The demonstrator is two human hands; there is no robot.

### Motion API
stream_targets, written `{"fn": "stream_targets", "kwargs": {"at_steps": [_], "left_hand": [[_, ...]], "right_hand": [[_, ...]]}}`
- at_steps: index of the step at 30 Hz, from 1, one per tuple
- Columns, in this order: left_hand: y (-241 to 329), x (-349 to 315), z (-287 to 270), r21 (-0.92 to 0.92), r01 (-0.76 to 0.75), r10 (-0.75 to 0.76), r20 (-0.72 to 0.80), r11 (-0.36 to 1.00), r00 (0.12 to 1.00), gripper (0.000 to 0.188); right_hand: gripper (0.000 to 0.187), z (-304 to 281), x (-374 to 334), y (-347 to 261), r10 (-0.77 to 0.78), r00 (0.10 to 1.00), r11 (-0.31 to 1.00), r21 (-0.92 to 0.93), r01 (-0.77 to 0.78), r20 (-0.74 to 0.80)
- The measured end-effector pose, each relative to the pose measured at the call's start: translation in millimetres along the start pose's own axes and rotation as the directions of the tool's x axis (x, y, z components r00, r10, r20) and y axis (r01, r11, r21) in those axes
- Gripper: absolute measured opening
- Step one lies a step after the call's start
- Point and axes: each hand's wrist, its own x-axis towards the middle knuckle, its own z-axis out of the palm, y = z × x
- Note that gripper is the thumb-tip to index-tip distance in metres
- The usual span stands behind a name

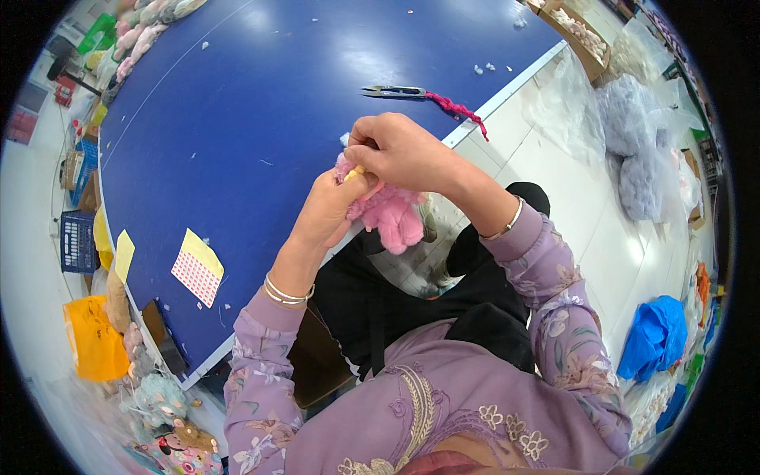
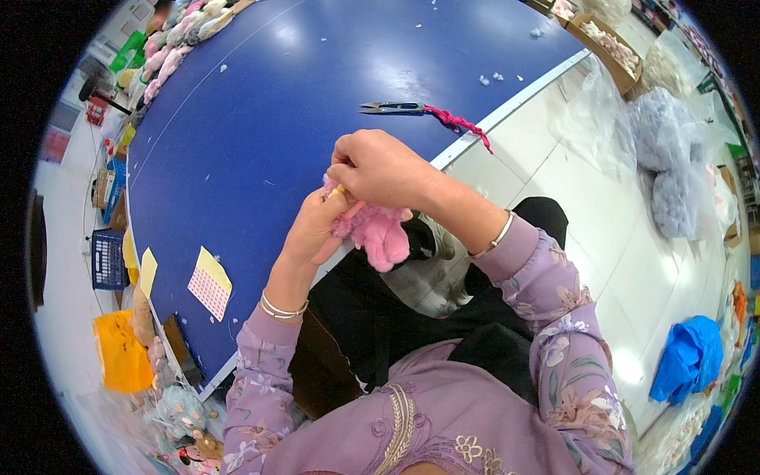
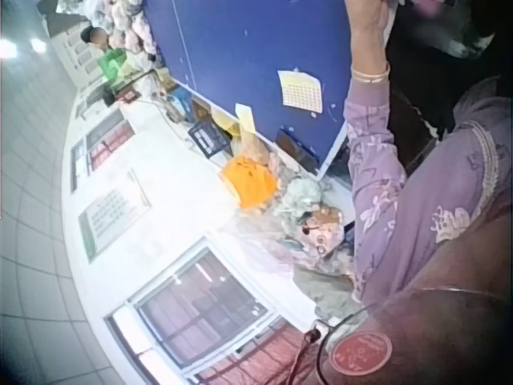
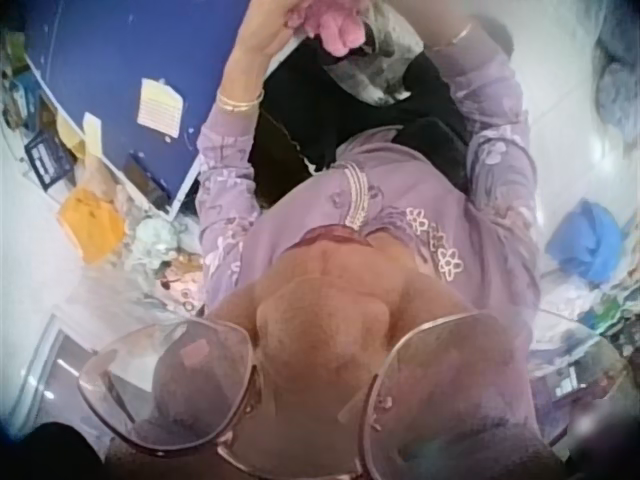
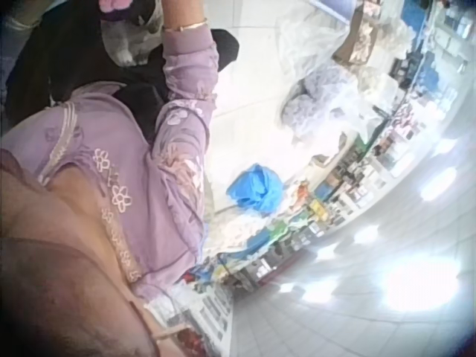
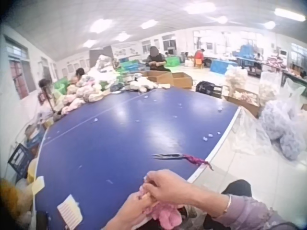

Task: The person stuffs a pink plush toy with white cotton-like filling by hand. They repeatedly open the toy, insert filling, and adjust the stuffing to shape the toy.

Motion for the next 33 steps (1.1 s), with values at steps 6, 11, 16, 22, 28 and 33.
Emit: {"fn": "stream_targets", "kwargs": {"at_steps": [6, 11, 16, 22, 28, 33], "left_hand": [[3, -1, 0, 0.009, -0.020, 0.020, 0.019, 1.000, 1.000, 0.031], [1, 1, -4, 0.014, -0.034, 0.033, 0.011, 0.999, 0.999, 0.034], [3, -1, 6, 0.053, -0.038, 0.038, 0.004, 0.998, 0.999, 0.032], [3, -2, 5, 0.089, -0.029, 0.028, 0.005, 0.996, 1.000, 0.033], [4, -2, 8, 0.056, -0.021, 0.020, 0.023, 0.998, 1.000, 0.036], [3, -3, 6, 0.066, -0.020, 0.019, 0.019, 0.998, 1.000, 0.037]], "right_hand": [[0.023, -11, 1, 10, 0.011, 0.998, 0.986, 0.169, 0.000, -0.065], [0.014, -18, -40, -13, -0.034, 0.971, 0.999, 0.008, 0.037, -0.237], [0.018, -4, -55, -2, -0.118, 0.957, 0.955, -0.295, 0.036, -0.266], [0.017, -3, -50, 11, -0.123, 0.963, 0.963, -0.263, 0.057, -0.241], [0.022, -13, -49, 28, 0.147, 0.989, 0.905, 0.405, -0.129, -0.012], [0.022, -12, -49, 37, 0.135, 0.988, 0.759, 0.633, -0.150, 0.073]]}}
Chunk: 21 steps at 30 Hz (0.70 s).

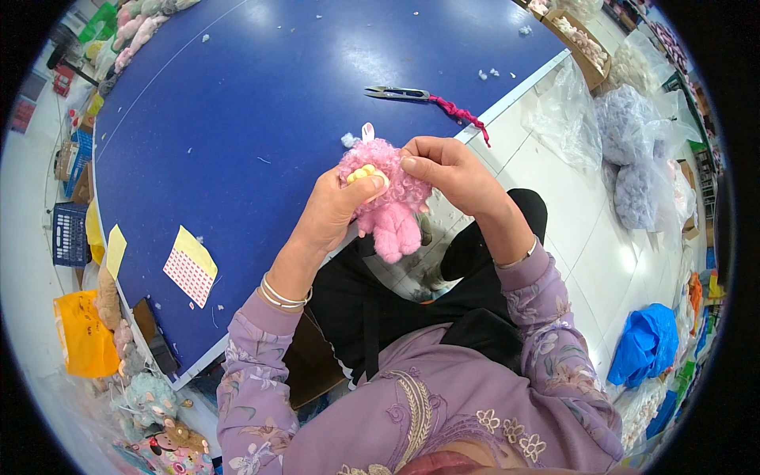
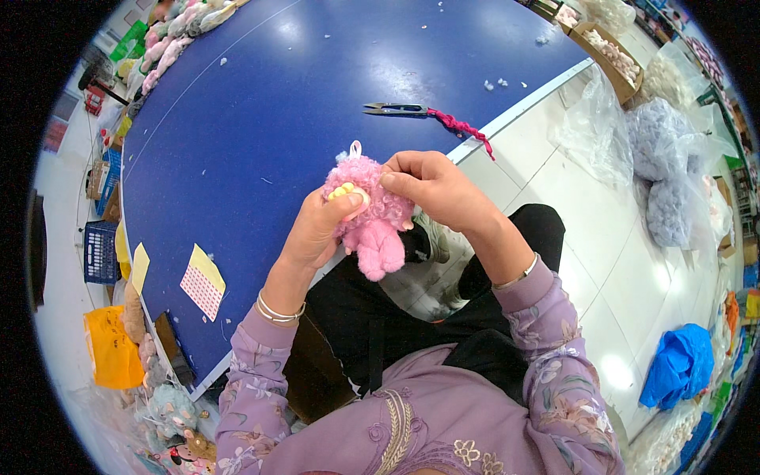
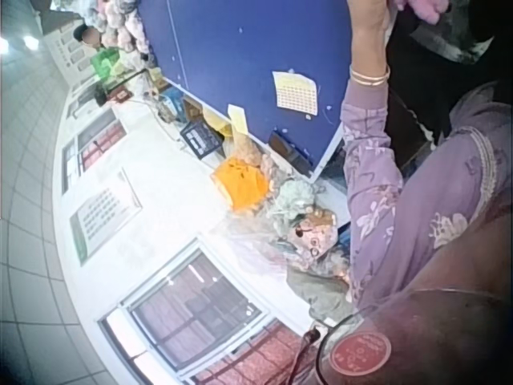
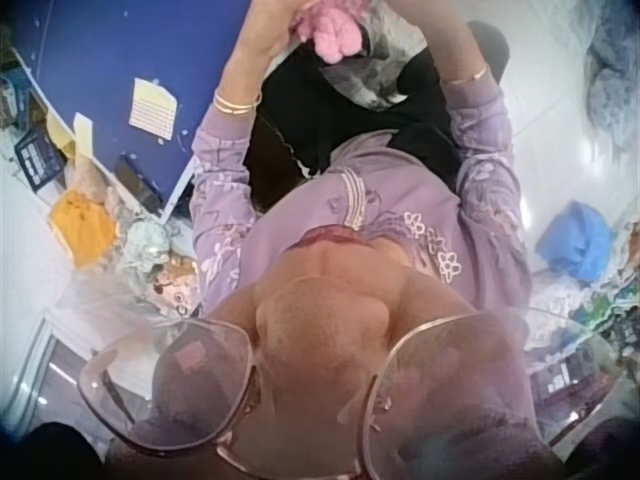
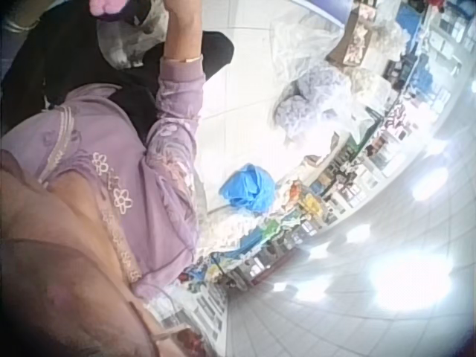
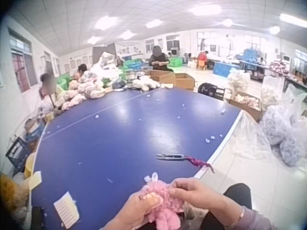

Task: The person stuffs a pink plush toy with white cotton-like filling by hand. They repeatedly open the toy, insert filling, and adjust the stuffing to shape the toy.

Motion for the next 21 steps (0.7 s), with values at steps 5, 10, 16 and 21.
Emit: {"fn": "stream_targets", "kwargs": {"at_steps": [5, 10, 16, 21], "left_hand": [[1, 0, 6, -0.031, -0.002, 0.001, -0.017, 1.000, 1.000, 0.035], [-3, 0, 7, 0.088, -0.055, 0.060, -0.055, 0.995, 0.997, 0.031], [1, -1, 9, 0.223, -0.072, 0.092, -0.082, 0.972, 0.992, 0.032], [8, -3, 13, 0.215, -0.065, 0.074, -0.032, 0.975, 0.997, 0.040]], "right_hand": [[0.022, -5, 1, 10, -0.010, 1.000, 0.998, 0.060, 0.010, -0.001], [0.016, 7, -7, 0, -0.203, 0.979, 0.889, -0.421, 0.182, -0.006], [0.013, 8, -12, 6, -0.312, 0.949, 0.828, -0.500, 0.252, -0.038], [0.032, 3, -7, 19, -0.231, 0.968, 0.971, -0.086, 0.223, -0.094]]}}
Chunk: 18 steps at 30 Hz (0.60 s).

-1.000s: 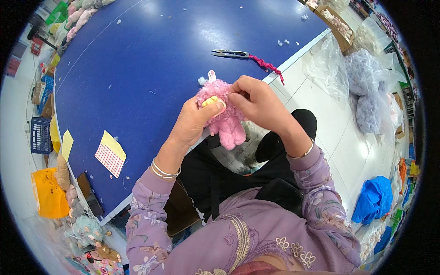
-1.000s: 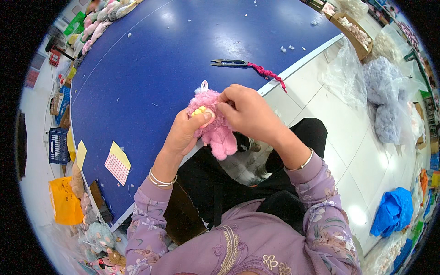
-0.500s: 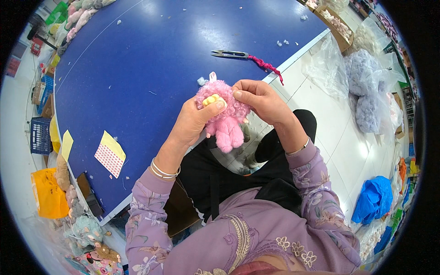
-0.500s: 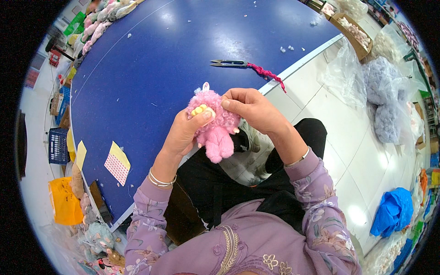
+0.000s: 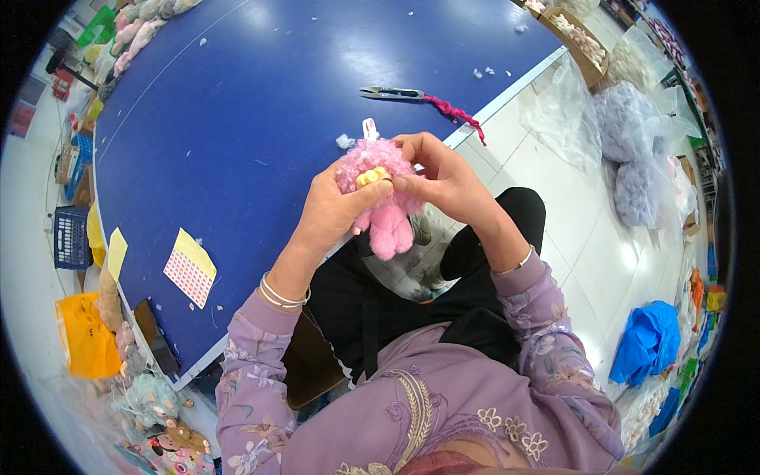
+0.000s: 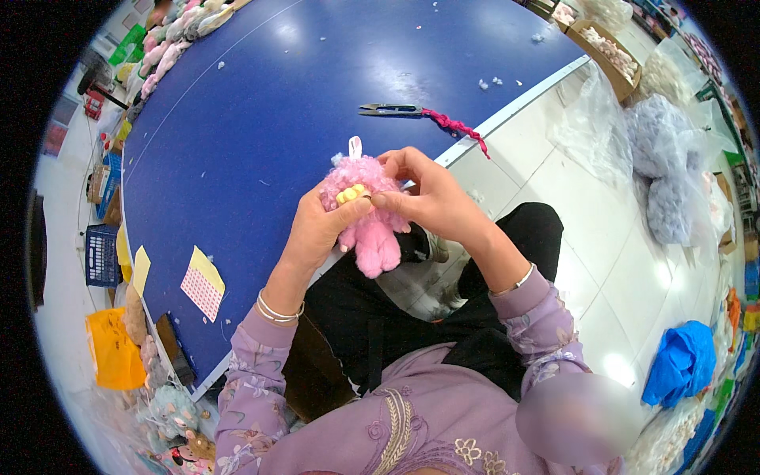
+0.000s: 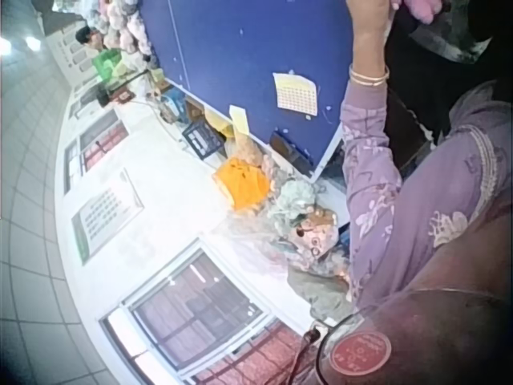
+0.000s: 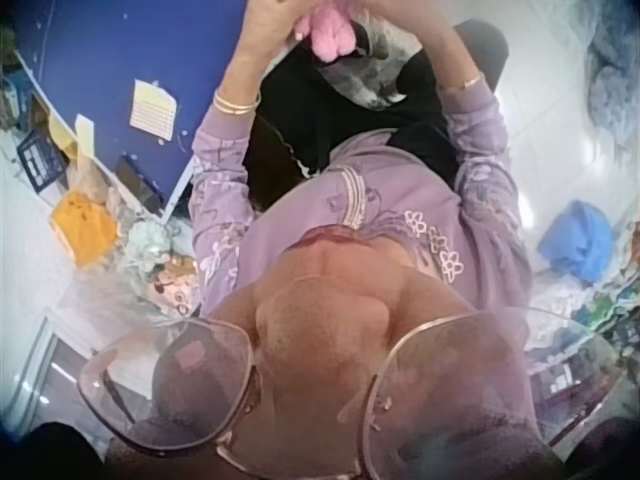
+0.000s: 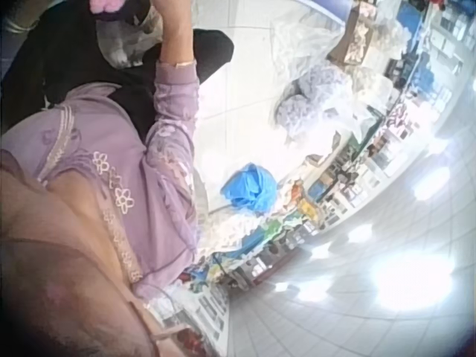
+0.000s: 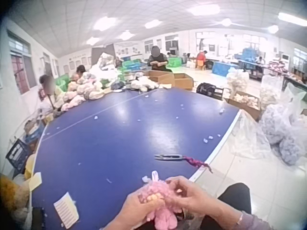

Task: The person stuffs a pink plush toy with white cotton-like filling by hand. They repeatedly open the toy, insert filling, and adjust the stuffing to shape the toy.

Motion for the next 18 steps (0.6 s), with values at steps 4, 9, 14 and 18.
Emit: {"fn": "stream_targets", "kwargs": {"at_steps": [4, 9, 14, 18], "left_hand": [[-7, 0, -1, 0.068, -0.056, 0.054, 0.038, 0.996, 0.998, 0.043], [-10, 0, 0, 0.068, -0.024, 0.022, 0.037, 0.997, 0.999, 0.046], [-9, 0, 3, 0.136, -0.092, 0.101, -0.058, 0.986, 0.993, 0.050], [-10, 1, -2, 0.157, -0.077, 0.083, -0.031, 0.985, 0.996, 0.053]], "right_hand": [[0.058, -5, -1, -1, 0.100, 0.990, 0.992, 0.063, -0.107, 0.102], [0.062, -12, 2, -6, 0.215, 0.961, 0.976, 0.001, -0.219, 0.173], [0.060, -10, 3, -8, 0.205, 0.968, 0.979, -0.028, -0.203, 0.147], [0.060, -8, -1, -9, 0.178, 0.975, 0.981, -0.106, -0.164, 0.134]]}}
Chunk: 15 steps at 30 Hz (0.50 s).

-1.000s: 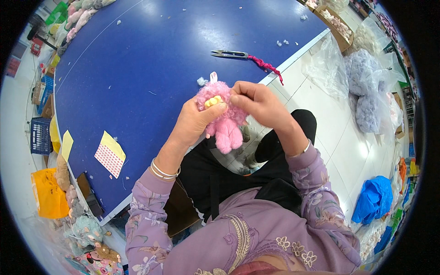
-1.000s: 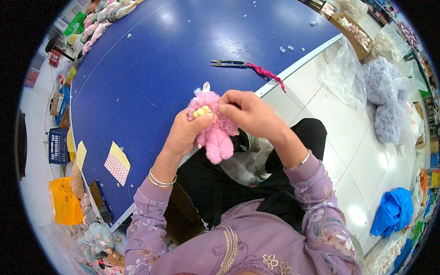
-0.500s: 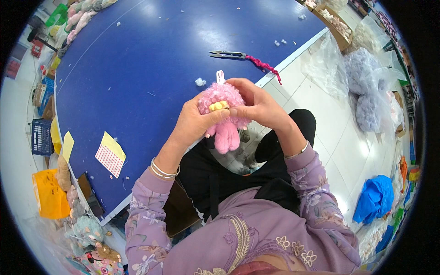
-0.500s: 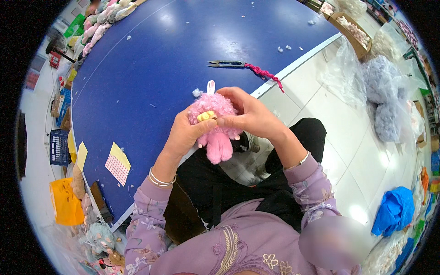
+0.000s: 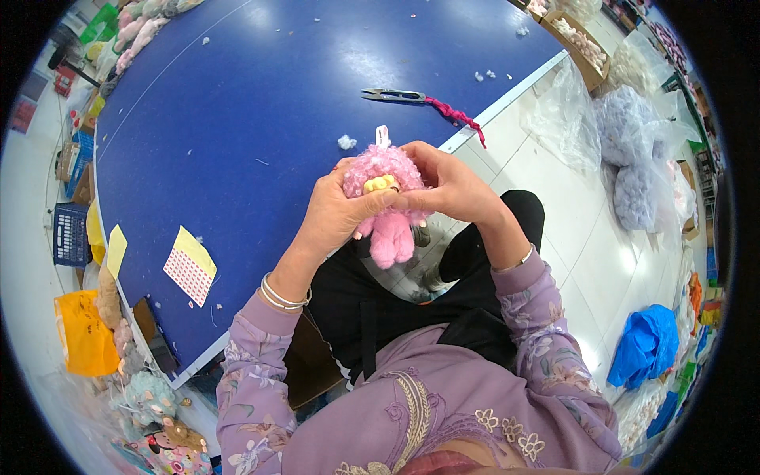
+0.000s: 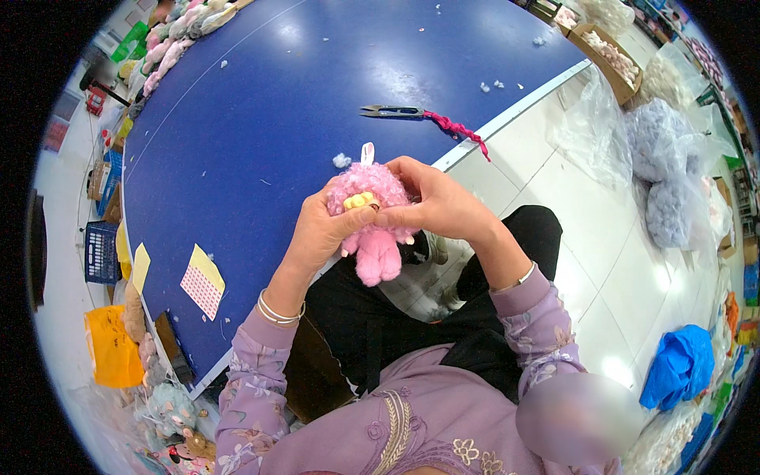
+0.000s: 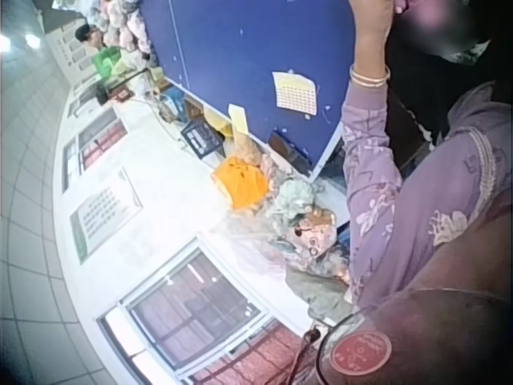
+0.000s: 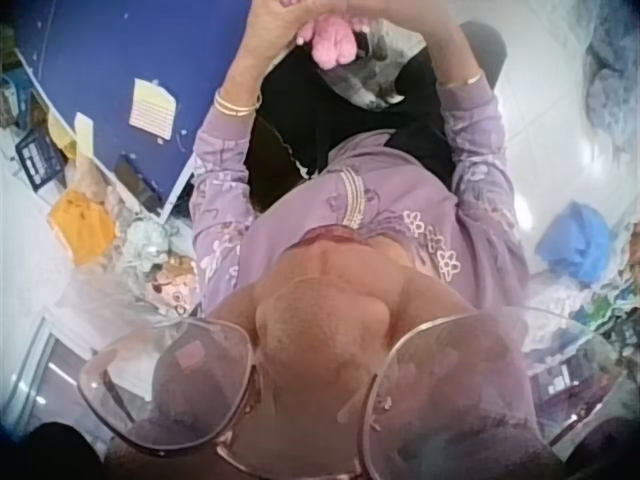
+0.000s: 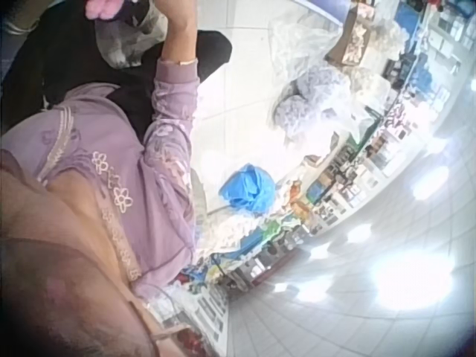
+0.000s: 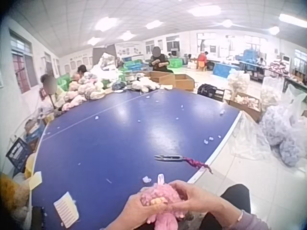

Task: The person stuffs a pink plush toy with white cotton-like filling by hand. They repeatedly open the toy, insert filling, and adjust the stuffing to shape the toy.

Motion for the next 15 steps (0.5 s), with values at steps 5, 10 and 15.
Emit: {"fn": "stream_targets", "kwargs": {"at_steps": [5, 10, 15], "left_hand": [[-6, 0, -2, -0.023, 0.047, -0.047, 0.008, 0.999, 0.999, 0.054], [-6, 1, -3, -0.031, 0.058, -0.055, 0.071, 0.998, 0.996, 0.052], [-6, -1, -3, -0.131, 0.075, -0.066, 0.070, 0.988, 0.995, 0.046]], "right_hand": [[0.063, 5, 0, 2, -0.032, 0.998, 0.999, -0.043, 0.029, -0.053], [0.062, 14, -2, 8, -0.067, 0.988, 0.998, -0.032, 0.063, -0.141], [0.057, 16, -3, -1, -0.017, 0.994, 0.999, 0.027, 0.020, -0.103]]}}
